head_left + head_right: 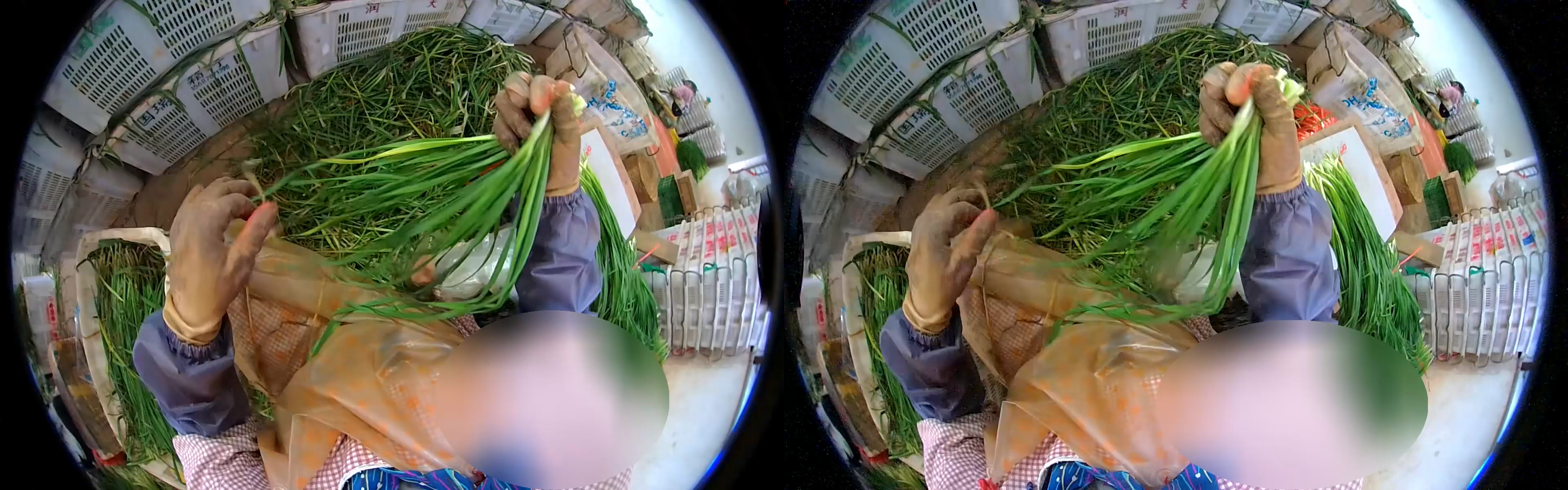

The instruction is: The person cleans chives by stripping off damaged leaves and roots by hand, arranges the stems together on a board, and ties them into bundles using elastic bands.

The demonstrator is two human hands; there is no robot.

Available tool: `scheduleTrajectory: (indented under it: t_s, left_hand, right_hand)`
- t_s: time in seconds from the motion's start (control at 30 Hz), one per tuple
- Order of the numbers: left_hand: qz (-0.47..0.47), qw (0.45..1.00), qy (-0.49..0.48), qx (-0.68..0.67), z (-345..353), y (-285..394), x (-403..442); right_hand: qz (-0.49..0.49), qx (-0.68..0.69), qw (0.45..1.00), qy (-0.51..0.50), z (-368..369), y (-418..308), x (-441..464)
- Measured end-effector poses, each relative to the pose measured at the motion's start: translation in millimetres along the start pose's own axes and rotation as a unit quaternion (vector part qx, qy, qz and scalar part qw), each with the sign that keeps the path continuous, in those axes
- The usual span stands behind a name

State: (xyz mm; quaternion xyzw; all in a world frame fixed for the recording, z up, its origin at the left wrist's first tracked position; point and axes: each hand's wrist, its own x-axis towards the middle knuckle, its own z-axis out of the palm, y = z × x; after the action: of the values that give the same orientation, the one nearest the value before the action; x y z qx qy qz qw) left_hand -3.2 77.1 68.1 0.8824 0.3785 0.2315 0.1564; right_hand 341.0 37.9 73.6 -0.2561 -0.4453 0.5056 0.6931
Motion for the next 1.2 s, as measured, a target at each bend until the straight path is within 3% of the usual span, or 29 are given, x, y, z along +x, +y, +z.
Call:
scheduleTrajectory:
  t_s: [0.03, 0.07, 0.13, 0.2, 0.23, 0.27, 0.33, 0.4, 0.6, 0.63, 0.67, 0.73, 0.83, 0.93, 1.0, 1.13, 1.2]
  left_hand:
    - [0.018, 0.998, 0.049, 0.021, 4.2, 7.2, 5.1]
    - [0.034, 0.994, 0.099, 0.04, 7.7, 11.9, 5.3]
    - [0.039, 0.994, 0.097, 0.045, 8.4, 12.7, 6.4]
    - [0.042, 0.981, 0.183, 0.046, 11.4, 31.5, 21.3]
    - [0.038, 0.966, 0.194, -0.169, 19.0, 37.0, 24.1]
    - [0.031, 0.966, 0.194, -0.17, 25.8, 43.2, 24.7]
    - [0.097, 0.937, 0.101, -0.321, 37.9, 55.4, 35.1]
    - [0.176, 0.955, 0.06, -0.233, 57.4, 57.4, 49.7]
    - [0.11, 0.954, 0.001, -0.278, 80.8, 58.6, 59.0]
    - [0.122, 0.959, 0.001, -0.257, 78.1, 56.0, 60.0]
    - [0.132, 0.963, -0.001, -0.236, 77.1, 56.1, 60.9]
    - [0.123, 0.968, -0.012, -0.218, 69.9, 60.1, 63.3]
    - [0.22, 0.972, 0.022, 0.08, 60.2, 64.2, 71.6]
    - [0.276, 0.94, 0.072, 0.189, 60.9, 67.8, 74.2]
    - [0.275, 0.935, 0.084, 0.207, 57.6, 70.5, 75.7]
    - [0.302, 0.929, 0.105, 0.188, 47.8, 76.6, 79.7]
    - [0.321, 0.921, 0.115, 0.19, 45.9, 77.3, 81.5]
  right_hand:
    - [0.013, 0.016, 0.999, -0.05, -5.6, -1.8, -1.4]
    - [0.014, 0.053, 0.997, -0.053, -3.7, -1.7, -6.4]
    - [0.017, 0.071, 0.996, -0.045, -2.0, 0.0, -9.8]
    - [0.027, 0.074, 0.995, -0.059, -0.4, 3.4, -14.2]
    - [0.034, 0.078, 0.994, -0.07, 0.7, 4.9, -16.7]
    - [0.041, 0.079, 0.994, -0.07, 3.9, 8.6, -19.8]
    - [0.048, 0.086, 0.993, -0.067, 11.0, 15.3, -22.3]
    - [0.057, 0.105, 0.991, -0.066, 22.9, 25.3, -22.6]
    - [0.051, 0.171, 0.982, -0.063, 26.6, 33.5, -31.1]
    - [0.048, 0.204, 0.97, -0.124, 13.0, 41.4, -29.6]
    - [0.062, 0.134, 0.989, -0.017, 27.4, 35.3, -36.4]
    - [0.083, 0.128, 0.988, -0.011, 23.9, 36.6, -38.6]
    - [0.128, 0.114, 0.985, 0.03, 24.5, 41.2, -39.5]
    - [0.124, 0.126, 0.982, 0.065, 24.4, 47.2, -39.4]
    - [0.107, 0.125, 0.984, 0.074, 31.4, 48.5, -41.0]
    - [0.174, 0.156, 0.971, 0.057, 37.8, 50.5, -51.2]
    - [0.209, 0.109, 0.971, 0.035, 41.8, 48.7, -51.0]
